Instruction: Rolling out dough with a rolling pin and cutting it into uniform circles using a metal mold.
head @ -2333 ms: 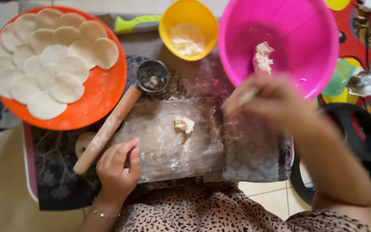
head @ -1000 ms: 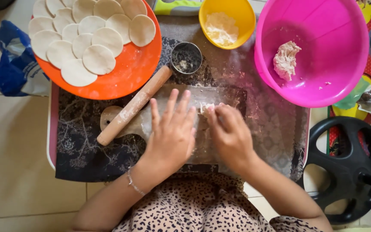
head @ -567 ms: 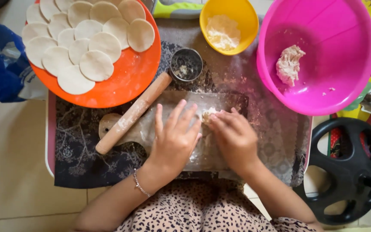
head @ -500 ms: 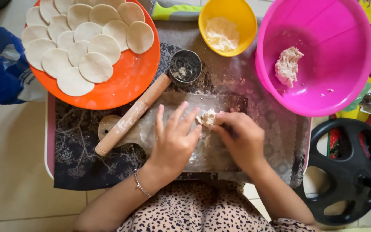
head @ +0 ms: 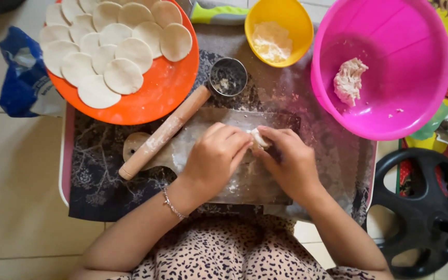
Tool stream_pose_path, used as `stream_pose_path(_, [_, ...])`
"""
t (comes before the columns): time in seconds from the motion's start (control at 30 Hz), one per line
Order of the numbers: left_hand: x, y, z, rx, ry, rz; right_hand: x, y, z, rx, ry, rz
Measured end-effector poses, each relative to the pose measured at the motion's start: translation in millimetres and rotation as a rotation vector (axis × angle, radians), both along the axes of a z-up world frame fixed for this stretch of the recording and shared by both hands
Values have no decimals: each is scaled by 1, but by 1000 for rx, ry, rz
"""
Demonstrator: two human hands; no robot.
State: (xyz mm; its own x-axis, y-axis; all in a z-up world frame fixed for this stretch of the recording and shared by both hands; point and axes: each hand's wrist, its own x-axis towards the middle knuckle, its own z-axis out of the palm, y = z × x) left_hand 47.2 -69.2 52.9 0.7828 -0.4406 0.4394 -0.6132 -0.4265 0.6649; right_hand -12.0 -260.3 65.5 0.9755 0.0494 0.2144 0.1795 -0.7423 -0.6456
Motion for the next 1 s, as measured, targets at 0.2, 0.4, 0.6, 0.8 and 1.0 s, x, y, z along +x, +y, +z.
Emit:
stream_pose_path(0.2, [-8, 1, 18, -452, 506, 54, -12, 4, 13, 799, 269, -118])
stream_pose_path(0.4, [-18, -2, -5, -1039, 1306, -131, -16, 28, 12, 791, 66, -37])
stream_pose_path(0.6, [-30, -1, 5, -1427, 1624, -106, -15, 58, 15, -47, -385, -71])
stream_pose_path(0.8, [-36, 4, -20, -1383, 1601, -107, -25, 73, 29, -135, -434, -7])
stream_pose_path(1.0, [-19, 7, -10, -1264, 1633, 75, -15, 54, 26, 82, -440, 29])
